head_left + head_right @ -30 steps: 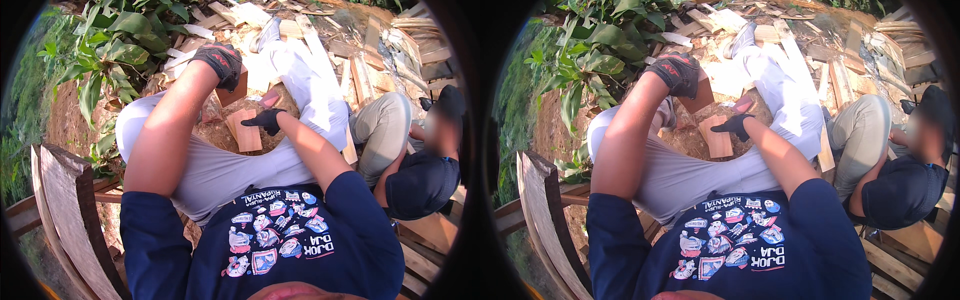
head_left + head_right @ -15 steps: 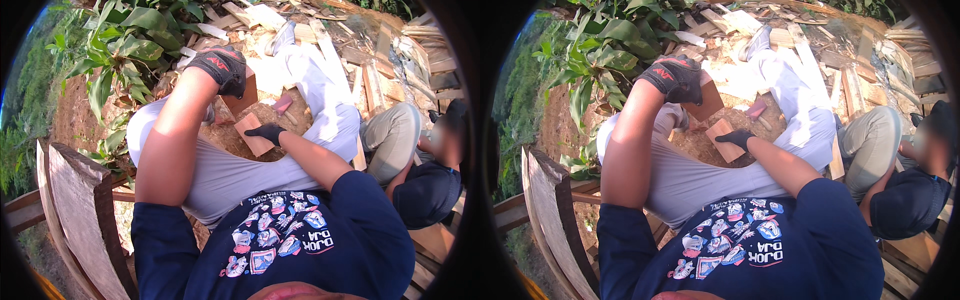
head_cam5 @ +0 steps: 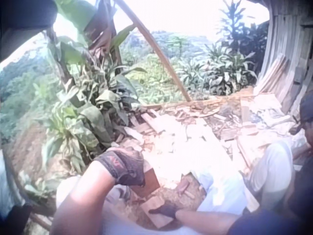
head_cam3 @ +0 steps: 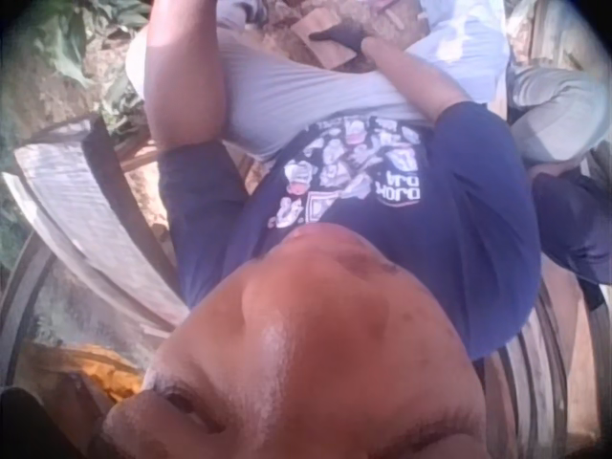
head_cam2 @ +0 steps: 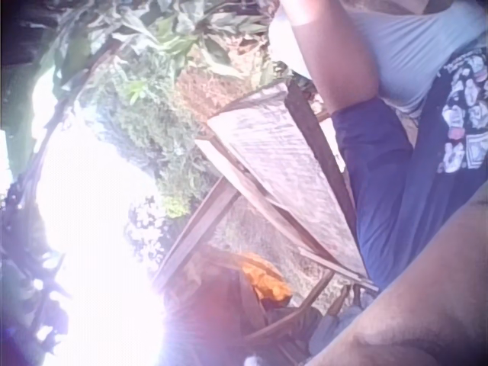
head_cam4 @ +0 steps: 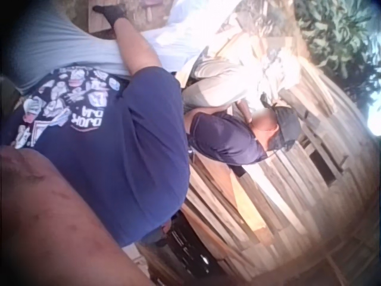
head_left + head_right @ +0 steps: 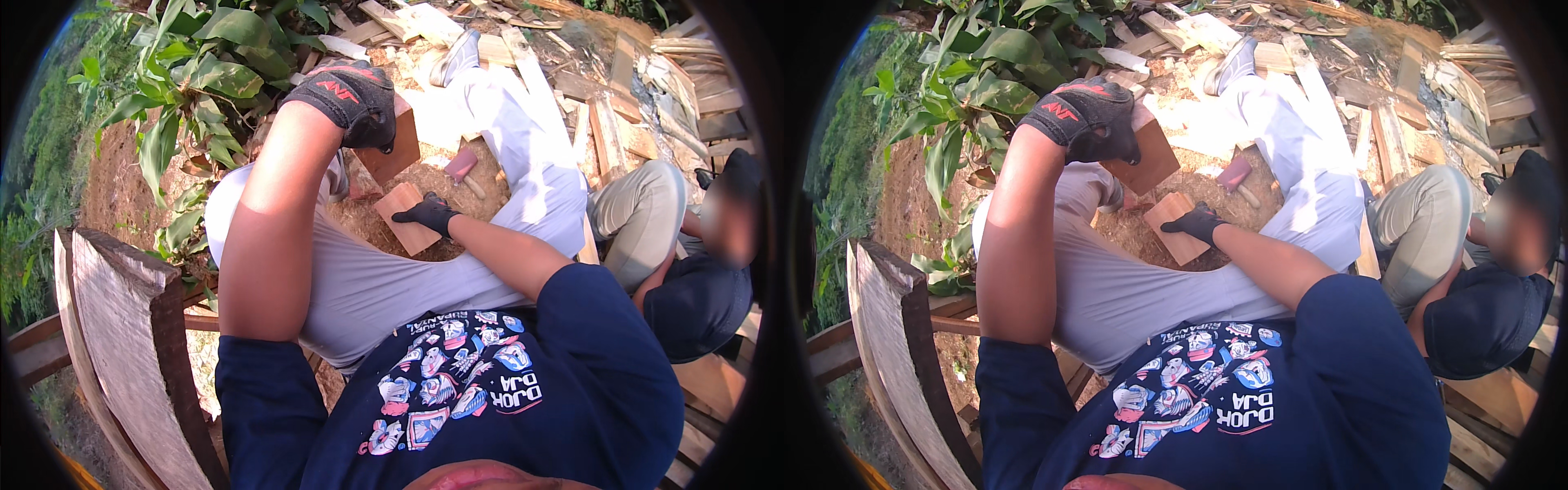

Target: The person sits on the ground and sands a small rectangular block of wood using a sanding block. They rotate the block to sand different sides and edges, then place it down and pick up a larger plank to sand its surface.

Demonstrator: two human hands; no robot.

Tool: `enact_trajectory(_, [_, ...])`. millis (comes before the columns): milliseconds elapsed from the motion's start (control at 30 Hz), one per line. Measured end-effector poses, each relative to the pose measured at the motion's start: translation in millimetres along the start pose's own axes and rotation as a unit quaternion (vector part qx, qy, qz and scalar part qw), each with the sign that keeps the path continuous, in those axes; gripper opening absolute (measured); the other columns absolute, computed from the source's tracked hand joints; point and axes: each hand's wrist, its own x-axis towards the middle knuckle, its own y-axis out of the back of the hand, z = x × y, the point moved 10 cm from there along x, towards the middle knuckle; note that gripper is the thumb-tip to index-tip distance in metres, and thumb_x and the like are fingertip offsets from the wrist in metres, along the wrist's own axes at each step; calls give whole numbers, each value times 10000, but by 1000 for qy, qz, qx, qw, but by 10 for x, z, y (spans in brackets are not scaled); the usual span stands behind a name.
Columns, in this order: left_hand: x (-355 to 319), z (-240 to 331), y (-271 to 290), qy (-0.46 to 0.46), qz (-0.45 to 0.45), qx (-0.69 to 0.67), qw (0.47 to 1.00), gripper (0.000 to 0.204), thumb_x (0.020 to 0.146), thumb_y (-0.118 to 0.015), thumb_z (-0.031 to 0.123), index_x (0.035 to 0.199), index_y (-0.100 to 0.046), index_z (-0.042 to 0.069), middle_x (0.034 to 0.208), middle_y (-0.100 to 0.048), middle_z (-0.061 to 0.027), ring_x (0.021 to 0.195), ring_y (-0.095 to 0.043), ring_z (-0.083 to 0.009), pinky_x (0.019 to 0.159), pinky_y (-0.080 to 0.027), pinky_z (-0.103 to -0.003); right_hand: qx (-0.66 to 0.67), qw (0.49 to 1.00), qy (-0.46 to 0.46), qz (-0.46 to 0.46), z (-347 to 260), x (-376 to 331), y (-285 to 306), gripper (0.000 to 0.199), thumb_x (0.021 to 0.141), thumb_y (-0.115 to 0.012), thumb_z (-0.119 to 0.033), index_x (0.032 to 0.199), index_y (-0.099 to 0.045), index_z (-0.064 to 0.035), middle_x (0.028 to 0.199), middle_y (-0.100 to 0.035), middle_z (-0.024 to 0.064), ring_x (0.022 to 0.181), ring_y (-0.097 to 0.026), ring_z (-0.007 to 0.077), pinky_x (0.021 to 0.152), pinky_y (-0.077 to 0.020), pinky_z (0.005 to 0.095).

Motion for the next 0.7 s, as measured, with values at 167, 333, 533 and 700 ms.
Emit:
enact_trajectory(167, [87, 64, 11, -25, 20, 6, 999, 555, 785, -835, 492, 1132, -832, 59, 1160, -801, -196, 1087, -778, -350, 938, -625, -443, -27, 999, 3, 31, -107, -161, -72, 1592, 606, -948, -693, 1760, -41, -77, 1647, -465, 273, 1521, -500, 390, 1235, -425, 442])
enact_trajectory(333, [-100, 41, 166, -3, 12, -39, 999, 611, 774, -840, 552, 1112, -818, 44, 1177, -789, -205, 1105, -762, -368, 955, -612, -447, -25, 998, 31, 45, -135, -67, -110, 1619, 591, -960, -640, 1758, 1, -61, 1660, -442, 298, 1544, -465, 431, 1252, -406, 475])
enact_trajectory(533, [-203, -309, 344, 8, 48, -68, 996, 628, 773, -838, 575, 1086, -798, 31, 1105, -777, -239, 1078, -748, -402, 953, -594, -469, 17, 997, 57, 45, -205, -149, 112, 1507, 581, -995, -586, 1731, -198, -29, 1638, -486, 269, 1518, -498, 408, 1235, -425, 467])
enact_trajectory(700, [-154, -539, 330, 47, 57, -84, 994, 632, 787, -847, 543, 1136, -787, 20, 1167, -776, -232, 1119, -748, -396, 983, -591, -472, 109, 991, 71, 41, -264, -68, 442, 1463, 623, -991, -519, 1729, -183, -5, 1589, -542, 266, 1460, -562, 382, 1181, -478, 457])
